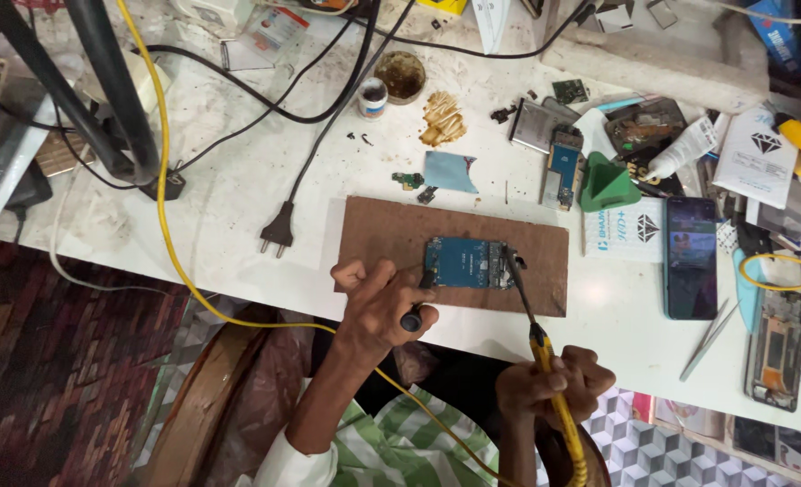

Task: The person uses a soldering iron and a small screwdriver to work on a blue circuit board placed on a brown mat. They repeatedly apply the soldering iron to various points on the board while holding the board steady with the other hand.

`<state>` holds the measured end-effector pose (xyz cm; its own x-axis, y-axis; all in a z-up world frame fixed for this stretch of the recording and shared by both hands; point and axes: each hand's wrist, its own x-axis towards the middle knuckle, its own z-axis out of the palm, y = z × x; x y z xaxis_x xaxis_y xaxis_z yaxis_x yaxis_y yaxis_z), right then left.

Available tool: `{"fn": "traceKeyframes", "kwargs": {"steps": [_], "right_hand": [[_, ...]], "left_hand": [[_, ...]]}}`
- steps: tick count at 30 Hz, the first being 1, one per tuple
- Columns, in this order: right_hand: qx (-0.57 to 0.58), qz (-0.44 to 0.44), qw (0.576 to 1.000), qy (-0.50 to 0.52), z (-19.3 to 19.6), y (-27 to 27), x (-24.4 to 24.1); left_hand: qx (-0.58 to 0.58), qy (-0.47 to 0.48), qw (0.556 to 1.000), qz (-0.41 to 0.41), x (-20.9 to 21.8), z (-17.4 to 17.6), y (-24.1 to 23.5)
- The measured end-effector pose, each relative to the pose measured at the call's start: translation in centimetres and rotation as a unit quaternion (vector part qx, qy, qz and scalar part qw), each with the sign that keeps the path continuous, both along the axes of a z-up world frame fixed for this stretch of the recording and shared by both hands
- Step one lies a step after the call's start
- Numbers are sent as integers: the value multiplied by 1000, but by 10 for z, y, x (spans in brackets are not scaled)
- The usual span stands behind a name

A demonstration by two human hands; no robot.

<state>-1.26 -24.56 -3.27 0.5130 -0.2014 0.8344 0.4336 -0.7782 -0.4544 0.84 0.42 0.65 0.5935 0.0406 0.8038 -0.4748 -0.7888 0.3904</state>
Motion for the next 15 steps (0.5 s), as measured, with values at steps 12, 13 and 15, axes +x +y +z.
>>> {"fn": "traceKeyframes", "kwargs": {"steps": [12,13,15], "right_hand": [[-226,76,967,-91,40,29,-4],[-216,70,972,-61,45,30,-7],[-199,56,978,-39,55,32,-11]], "left_hand": [[13,-18,1000,19,2,-1,-1],[15,-12,1000,15,2,-1,-2],[19,1,1000,8,0,-2,-2]]}}
